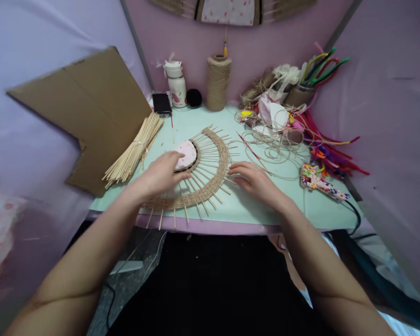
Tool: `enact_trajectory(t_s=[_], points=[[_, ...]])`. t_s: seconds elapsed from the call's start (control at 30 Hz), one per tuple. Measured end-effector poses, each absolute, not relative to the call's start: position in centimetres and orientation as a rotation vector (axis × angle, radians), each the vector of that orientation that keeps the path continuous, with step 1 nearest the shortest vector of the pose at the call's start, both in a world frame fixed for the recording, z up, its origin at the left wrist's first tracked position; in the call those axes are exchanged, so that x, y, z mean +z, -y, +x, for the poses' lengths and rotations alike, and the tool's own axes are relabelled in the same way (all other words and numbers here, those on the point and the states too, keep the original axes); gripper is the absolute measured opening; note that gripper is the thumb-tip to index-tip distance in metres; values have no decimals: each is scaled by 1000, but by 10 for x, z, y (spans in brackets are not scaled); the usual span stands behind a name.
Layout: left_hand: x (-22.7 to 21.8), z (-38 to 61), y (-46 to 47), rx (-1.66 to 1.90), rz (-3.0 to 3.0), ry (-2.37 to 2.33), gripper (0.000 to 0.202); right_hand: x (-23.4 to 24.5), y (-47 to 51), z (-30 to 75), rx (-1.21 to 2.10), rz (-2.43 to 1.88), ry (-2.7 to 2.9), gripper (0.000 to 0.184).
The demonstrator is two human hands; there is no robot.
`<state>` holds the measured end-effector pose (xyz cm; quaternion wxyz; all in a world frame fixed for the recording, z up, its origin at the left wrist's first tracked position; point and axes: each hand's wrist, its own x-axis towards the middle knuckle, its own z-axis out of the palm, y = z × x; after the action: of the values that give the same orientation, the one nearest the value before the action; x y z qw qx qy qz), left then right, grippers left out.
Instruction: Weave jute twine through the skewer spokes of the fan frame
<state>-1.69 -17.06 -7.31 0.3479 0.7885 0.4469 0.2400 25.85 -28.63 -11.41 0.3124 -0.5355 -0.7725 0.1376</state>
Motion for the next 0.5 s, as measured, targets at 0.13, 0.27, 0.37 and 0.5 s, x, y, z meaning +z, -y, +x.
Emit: enact_trajectory(t_s=[0.13,0.27,0.37,0.5], points=[[-94,-8,225,643,2194,-1083,36,-127,283,258,347,-1403,2038,21],[-106,2,225,663,2302,-1114,34,-136,278,257,281,-1432,2019,21],[-100,1,196,640,2365,-1276,42,-136,277,260,170,-1529,1911,24],[-86,-7,146,413,2332,-1520,66,-130,270,268,178,-1763,1783,24]])
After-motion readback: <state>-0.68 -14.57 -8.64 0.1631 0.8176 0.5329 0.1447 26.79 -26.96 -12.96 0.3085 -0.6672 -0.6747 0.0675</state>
